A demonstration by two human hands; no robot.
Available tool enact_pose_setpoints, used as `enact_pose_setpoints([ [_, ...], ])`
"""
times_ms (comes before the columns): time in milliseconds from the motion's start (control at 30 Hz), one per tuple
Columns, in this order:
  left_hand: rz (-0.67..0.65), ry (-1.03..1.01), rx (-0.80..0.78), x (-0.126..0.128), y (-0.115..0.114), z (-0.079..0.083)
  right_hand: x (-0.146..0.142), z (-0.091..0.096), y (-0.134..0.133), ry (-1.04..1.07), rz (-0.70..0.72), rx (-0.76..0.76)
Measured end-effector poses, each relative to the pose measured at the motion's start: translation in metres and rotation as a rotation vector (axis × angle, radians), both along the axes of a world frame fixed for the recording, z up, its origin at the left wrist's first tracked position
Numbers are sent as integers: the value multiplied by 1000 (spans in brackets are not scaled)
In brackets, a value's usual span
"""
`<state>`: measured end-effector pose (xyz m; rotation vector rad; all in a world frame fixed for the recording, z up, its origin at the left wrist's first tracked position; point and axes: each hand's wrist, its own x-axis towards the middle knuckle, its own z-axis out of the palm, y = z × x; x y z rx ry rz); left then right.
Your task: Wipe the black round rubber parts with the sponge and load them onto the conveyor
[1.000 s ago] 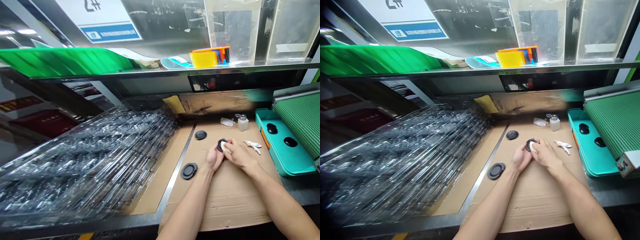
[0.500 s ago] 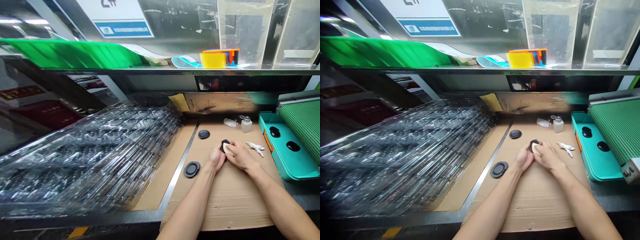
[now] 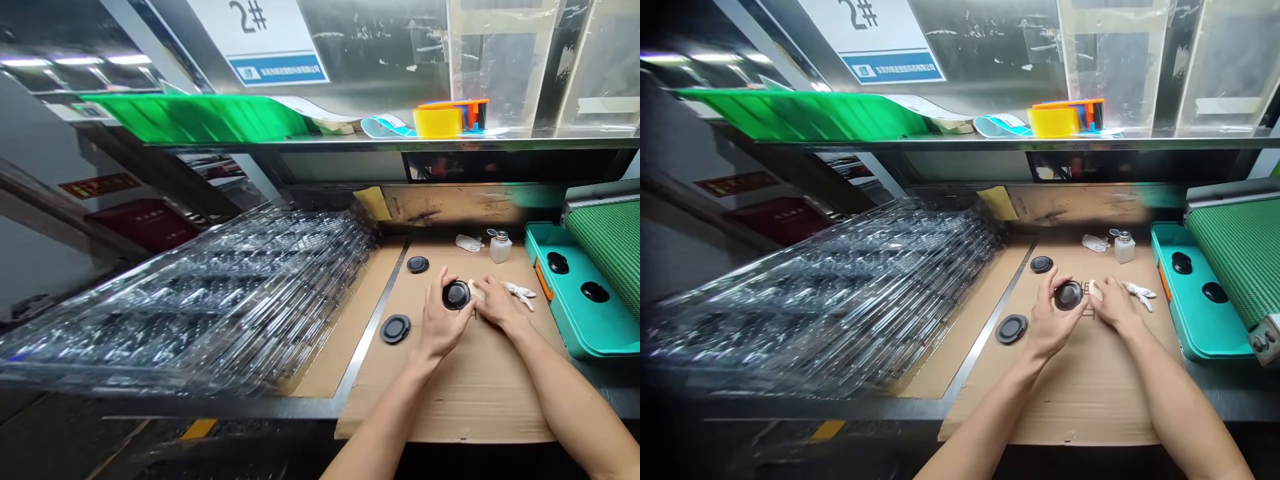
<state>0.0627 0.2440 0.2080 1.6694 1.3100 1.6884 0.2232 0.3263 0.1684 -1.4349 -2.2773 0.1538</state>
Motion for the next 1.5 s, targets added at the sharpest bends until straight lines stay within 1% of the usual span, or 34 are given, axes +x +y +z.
enact_pose_setpoints([
  [67,60,182,123,-2,-15,3,4,-1,4,10,-11,5],
  [133,85,278,178,-6,-26,4,7,-2,7,18,-2,10],
  [233,129,331,162,-11,-34,4,10,-5,10,37,8,18],
  [367,144,319,100,-15,-39,1,11,-7,13,58,19,33],
  [500,149,300,9,-21,-44,-3,12,-5,13,45,-1,-3],
  [533,126,315,-36,-22,-45,-3,12,-4,13,40,0,-10],
  [633,-39,417,-279,-25,-48,-5,13,-2,13,35,5,-13],
  [667,-72,478,-362,-25,-48,-5,13,-2,13,36,6,-13],
  [700,-69,550,-422,-24,-49,-6,13,-2,13,37,4,-13],
  [733,-29,625,-456,-24,-49,-7,13,-2,13,39,1,-14],
  [800,101,750,-477,-22,-48,-9,13,-3,13,41,-5,-19],
  [867,193,801,-509,-20,-46,-11,13,-4,14,45,-8,-22],
  [933,243,820,-549,-21,-45,-11,13,-4,14,51,-5,-22],
  [1000,256,846,-564,-25,-47,-9,13,-3,14,57,-4,-25],
  [1033,232,866,-563,-27,-49,-8,13,-3,13,58,-4,-27],
  [1067,180,888,-558,-30,-51,-7,13,-3,13,57,-3,-29],
  [1200,-186,932,-563,-39,-63,3,12,-4,15,44,9,-20],
  [1233,-261,934,-576,-42,-65,6,12,-5,15,41,8,-19],
  [1300,-362,949,-601,-50,-69,15,12,-6,15,39,6,-22],
  [1333,-382,960,-602,-56,-71,20,12,-6,15,40,5,-26],
  [1367,-373,965,-595,-64,-72,25,12,-6,15,43,4,-30],
  [1433,-287,952,-583,-86,-71,35,11,-5,14,48,7,-41],
  [1500,-175,933,-580,-112,-65,41,11,-4,13,55,14,-50],
])
